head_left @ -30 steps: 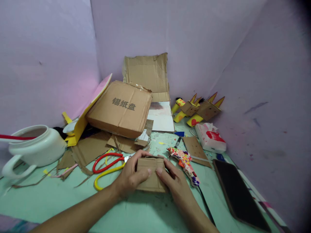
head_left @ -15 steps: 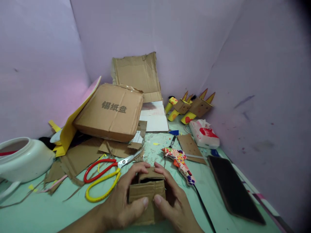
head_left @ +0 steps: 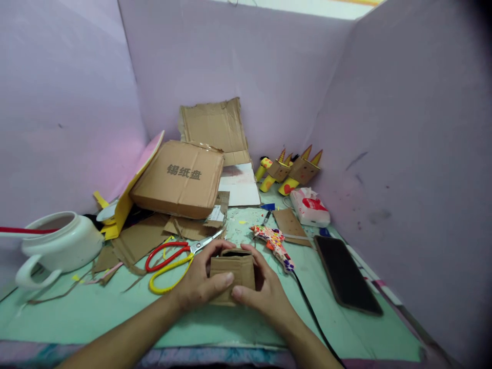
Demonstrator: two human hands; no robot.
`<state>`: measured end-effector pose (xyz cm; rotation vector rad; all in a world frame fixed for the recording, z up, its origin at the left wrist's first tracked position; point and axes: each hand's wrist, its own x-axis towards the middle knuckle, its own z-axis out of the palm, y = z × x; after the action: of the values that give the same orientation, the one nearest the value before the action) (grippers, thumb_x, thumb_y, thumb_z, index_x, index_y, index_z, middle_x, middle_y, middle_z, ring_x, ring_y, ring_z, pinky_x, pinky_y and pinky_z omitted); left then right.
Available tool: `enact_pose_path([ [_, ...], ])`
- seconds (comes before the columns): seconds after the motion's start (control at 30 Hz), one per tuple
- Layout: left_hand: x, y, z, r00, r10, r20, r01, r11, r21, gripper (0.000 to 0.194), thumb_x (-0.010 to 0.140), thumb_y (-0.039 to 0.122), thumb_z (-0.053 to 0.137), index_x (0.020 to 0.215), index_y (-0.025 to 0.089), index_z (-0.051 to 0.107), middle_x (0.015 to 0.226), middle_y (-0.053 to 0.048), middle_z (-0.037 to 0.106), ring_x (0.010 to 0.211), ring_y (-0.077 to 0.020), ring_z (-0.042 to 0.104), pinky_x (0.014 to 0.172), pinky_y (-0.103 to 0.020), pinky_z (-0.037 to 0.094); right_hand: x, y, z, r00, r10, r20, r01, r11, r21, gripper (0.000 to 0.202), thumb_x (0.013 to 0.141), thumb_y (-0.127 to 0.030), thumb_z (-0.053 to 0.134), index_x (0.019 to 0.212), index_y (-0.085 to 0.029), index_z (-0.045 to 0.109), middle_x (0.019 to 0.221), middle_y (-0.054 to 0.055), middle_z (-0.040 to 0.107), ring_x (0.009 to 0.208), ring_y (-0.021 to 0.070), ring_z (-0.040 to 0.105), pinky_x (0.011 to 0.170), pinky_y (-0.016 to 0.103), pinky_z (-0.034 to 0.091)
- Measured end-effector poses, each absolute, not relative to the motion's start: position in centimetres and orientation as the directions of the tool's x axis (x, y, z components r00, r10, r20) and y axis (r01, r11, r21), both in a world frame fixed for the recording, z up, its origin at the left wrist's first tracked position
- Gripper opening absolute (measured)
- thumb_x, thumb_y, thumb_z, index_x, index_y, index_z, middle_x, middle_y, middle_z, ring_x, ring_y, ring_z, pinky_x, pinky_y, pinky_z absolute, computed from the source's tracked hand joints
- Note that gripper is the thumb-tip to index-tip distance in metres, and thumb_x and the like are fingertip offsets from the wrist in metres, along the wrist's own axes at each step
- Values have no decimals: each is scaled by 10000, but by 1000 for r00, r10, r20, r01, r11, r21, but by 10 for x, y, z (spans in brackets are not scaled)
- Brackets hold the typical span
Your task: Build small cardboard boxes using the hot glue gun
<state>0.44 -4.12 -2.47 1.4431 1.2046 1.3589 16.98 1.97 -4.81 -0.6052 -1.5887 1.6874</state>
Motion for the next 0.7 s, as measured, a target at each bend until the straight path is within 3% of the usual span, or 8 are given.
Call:
enact_pose_path([
  [0.07, 5, -41, -23, -35, 973, 228, 111, -223, 968, 478, 704, 396, 659, 1100, 173, 510, 1114, -98, 613, 1038, -279, 578, 882, -358, 459, 170, 20, -47, -613, 774, 162, -210, 38, -977, 739, 582, -370, 820, 1239, -235, 511, 1190, 88, 649, 1078, 283, 622, 917, 408, 491],
  [0.27, 7, -41, -19, -34, 970, 242, 117, -237, 964, 460, 733, 401, 634, 1111, 176, 499, 1109, -92, 611, 1019, -276, 582, 869, -357, 458, 170, 22, -40, -609, 764, 211, -213, 99, -972, 463, 753, -405, 680, 1166, -232, 563, 1092, 61, 690, 1013, 247, 653, 881, 371, 512],
  [0.7, 9, -42, -23, -104, 953, 283, 203, -259, 944, 381, 744, 373, 641, 1062, 191, 537, 1144, -93, 609, 1054, -277, 577, 905, -365, 450, 167, 17, -37, -555, 793, 253, -162, 195, -967, 325, 846, -319, 562, 1154, -222, 598, 1031, 35, 699, 957, 214, 659, 864, 320, 525],
])
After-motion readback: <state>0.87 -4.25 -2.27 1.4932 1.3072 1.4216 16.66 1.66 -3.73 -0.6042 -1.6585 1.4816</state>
